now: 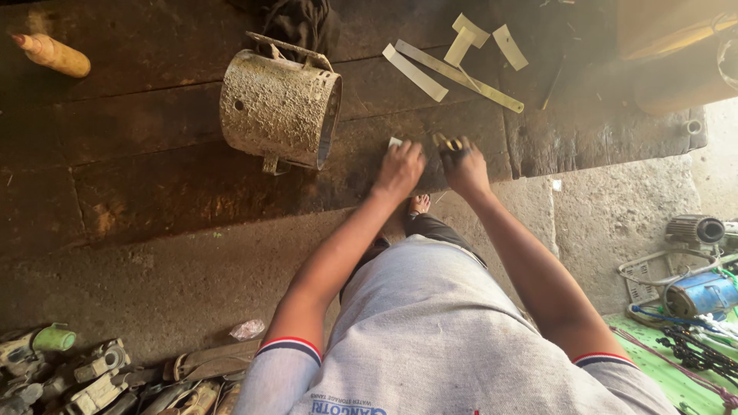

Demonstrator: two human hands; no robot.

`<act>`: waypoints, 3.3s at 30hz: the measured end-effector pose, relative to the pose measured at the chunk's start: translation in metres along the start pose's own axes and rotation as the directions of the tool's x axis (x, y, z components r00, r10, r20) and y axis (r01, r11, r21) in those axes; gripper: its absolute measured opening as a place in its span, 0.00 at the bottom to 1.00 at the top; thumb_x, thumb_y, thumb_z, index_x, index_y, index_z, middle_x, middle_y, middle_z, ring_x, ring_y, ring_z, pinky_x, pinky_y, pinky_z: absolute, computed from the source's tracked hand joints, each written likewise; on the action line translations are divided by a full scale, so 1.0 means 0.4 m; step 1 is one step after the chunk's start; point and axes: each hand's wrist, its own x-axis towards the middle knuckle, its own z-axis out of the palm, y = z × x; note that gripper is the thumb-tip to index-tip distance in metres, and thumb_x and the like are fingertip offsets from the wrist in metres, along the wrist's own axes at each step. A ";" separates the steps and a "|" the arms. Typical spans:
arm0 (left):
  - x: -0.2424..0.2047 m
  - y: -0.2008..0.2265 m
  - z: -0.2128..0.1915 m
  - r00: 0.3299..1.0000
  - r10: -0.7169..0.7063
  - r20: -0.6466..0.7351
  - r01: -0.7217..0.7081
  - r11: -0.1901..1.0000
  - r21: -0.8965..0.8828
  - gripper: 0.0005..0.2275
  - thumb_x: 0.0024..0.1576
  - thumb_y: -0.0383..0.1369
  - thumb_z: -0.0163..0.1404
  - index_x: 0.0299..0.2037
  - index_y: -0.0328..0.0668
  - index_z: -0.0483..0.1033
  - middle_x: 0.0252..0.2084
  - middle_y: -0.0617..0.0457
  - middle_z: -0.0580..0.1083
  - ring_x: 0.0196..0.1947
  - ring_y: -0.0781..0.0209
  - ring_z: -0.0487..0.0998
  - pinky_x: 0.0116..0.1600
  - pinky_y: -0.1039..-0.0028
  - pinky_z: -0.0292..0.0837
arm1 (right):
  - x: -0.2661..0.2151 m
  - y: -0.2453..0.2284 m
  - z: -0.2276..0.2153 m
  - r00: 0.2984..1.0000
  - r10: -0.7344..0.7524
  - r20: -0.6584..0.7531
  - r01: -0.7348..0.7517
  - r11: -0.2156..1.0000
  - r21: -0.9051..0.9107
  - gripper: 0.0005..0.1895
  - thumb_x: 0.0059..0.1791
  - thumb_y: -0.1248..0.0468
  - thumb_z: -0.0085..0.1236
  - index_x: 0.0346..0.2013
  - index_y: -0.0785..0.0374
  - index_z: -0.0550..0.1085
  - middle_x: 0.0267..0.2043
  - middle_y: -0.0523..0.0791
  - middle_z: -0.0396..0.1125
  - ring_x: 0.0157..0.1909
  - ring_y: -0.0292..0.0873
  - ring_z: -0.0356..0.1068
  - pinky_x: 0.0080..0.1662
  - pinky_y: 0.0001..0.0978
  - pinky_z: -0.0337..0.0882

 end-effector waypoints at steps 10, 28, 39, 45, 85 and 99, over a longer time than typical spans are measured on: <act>-0.130 0.047 -0.007 0.985 -0.116 0.131 0.106 0.991 0.077 0.15 0.59 0.33 0.48 0.54 0.42 0.77 0.60 0.41 0.68 0.64 0.41 0.66 0.65 0.56 0.66 | -0.010 -0.004 0.070 0.963 -0.254 0.086 0.265 0.852 -0.452 0.22 0.46 0.64 0.56 0.55 0.58 0.75 0.45 0.54 0.73 0.45 0.57 0.75 0.40 0.47 0.75; -0.098 0.087 -0.035 0.951 -0.169 0.258 0.128 0.977 0.169 0.13 0.61 0.30 0.49 0.55 0.44 0.77 0.67 0.41 0.66 0.65 0.43 0.68 0.65 0.58 0.67 | 0.037 0.099 0.101 0.932 -0.327 0.158 0.363 0.820 -0.442 0.17 0.52 0.62 0.53 0.55 0.47 0.77 0.50 0.47 0.72 0.51 0.56 0.76 0.46 0.46 0.75; 0.001 0.004 0.088 0.975 -0.163 0.151 0.152 0.985 0.083 0.16 0.59 0.29 0.49 0.57 0.55 0.76 0.62 0.42 0.70 0.50 0.45 0.76 0.43 0.59 0.79 | 0.186 0.170 0.085 0.973 -0.206 0.103 0.230 0.899 -0.372 0.25 0.52 0.58 0.60 0.61 0.66 0.68 0.58 0.58 0.66 0.60 0.63 0.68 0.58 0.55 0.69; 0.027 -0.024 0.059 0.939 -0.342 -0.031 0.341 0.939 -0.042 0.17 0.53 0.31 0.59 0.53 0.41 0.76 0.52 0.35 0.73 0.51 0.36 0.76 0.49 0.57 0.77 | 0.105 0.034 -0.022 0.955 -0.291 0.062 0.297 0.918 -0.263 0.30 0.47 0.56 0.64 0.62 0.62 0.70 0.61 0.60 0.60 0.60 0.67 0.59 0.56 0.61 0.62; -0.221 -0.132 -0.508 0.394 -0.897 -0.200 0.598 0.415 -0.686 0.07 0.66 0.26 0.50 0.52 0.36 0.75 0.46 0.52 0.78 0.39 0.68 0.79 0.41 0.79 0.79 | 0.059 -0.467 0.345 0.769 -0.033 0.638 -0.633 0.096 0.768 0.03 0.56 0.68 0.53 0.44 0.61 0.71 0.33 0.42 0.67 0.27 0.33 0.66 0.26 0.26 0.62; -0.195 -0.440 -0.553 0.363 -0.930 -0.050 0.825 0.346 -0.447 0.36 0.65 0.63 0.35 0.70 0.39 0.55 0.61 0.33 0.58 0.59 0.42 0.60 0.67 0.53 0.62 | 0.133 -0.386 0.295 0.736 -0.228 0.637 -0.454 0.531 0.715 0.21 0.49 0.67 0.61 0.55 0.62 0.69 0.46 0.43 0.73 0.40 0.36 0.76 0.38 0.28 0.78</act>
